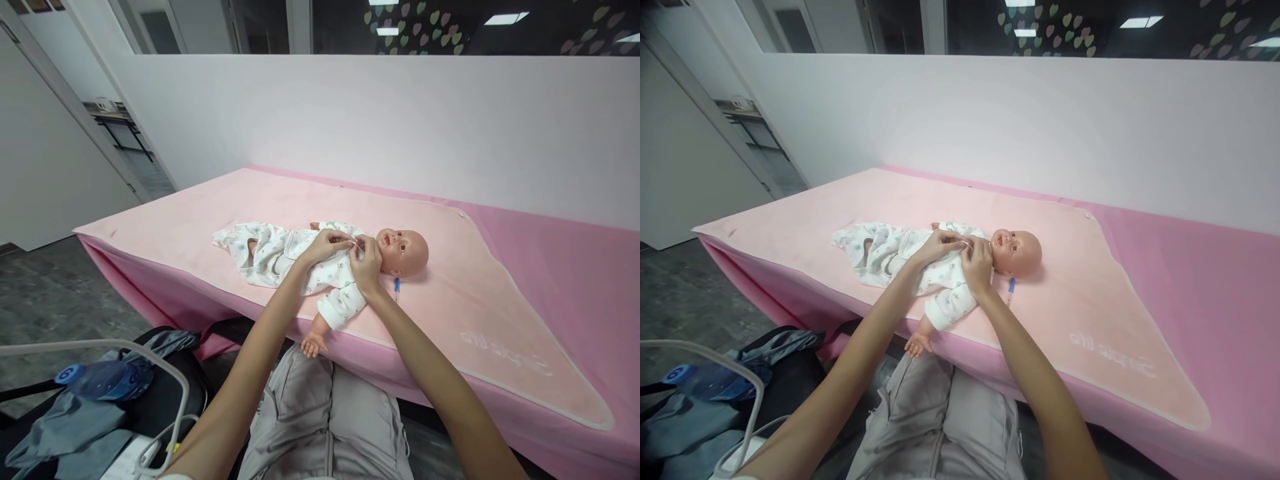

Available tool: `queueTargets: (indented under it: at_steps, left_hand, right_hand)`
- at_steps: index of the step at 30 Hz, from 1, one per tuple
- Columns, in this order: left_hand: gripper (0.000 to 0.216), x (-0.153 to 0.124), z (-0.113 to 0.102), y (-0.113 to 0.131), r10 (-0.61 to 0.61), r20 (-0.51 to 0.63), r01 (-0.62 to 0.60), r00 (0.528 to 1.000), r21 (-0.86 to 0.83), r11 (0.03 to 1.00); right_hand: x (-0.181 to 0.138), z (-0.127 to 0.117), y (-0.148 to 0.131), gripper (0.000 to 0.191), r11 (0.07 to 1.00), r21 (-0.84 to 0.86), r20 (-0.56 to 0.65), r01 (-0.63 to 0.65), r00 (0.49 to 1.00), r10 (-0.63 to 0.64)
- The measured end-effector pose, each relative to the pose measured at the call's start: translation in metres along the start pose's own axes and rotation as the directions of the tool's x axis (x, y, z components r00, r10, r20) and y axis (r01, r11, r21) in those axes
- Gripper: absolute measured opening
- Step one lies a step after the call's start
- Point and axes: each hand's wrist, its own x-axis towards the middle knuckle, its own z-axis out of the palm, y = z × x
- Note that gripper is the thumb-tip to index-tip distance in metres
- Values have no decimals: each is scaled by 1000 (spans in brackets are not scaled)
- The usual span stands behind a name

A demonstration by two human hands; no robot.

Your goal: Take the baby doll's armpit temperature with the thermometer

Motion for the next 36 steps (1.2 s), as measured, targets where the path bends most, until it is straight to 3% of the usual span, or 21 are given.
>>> queueTargets:
  at_steps: [5, 11, 19, 36]
  left_hand:
    - [29, -1, 3, 0, 26, -65, -21, 998, 84, 996]
    - [25, -1, 4, -2, 44, -115, -28, 992, 141, 990]
    - [24, -1, 4, 0, 38, -90, -37, 995, 10, 999]
    - [21, 1, 0, -7, 22, -50, -22, 999, -11, 1000]
  right_hand:
    - [1, -3, -1, 20, 995, -72, 96, 69, 993, -62]
    - [5, -5, -5, 24, 999, 12, 94, 39, 995, -40]
    - [5, -4, -4, 22, 996, 90, 35, -23, 999, 20]
    - [7, -6, -8, 15, 994, 105, 80, -21, 997, 13]
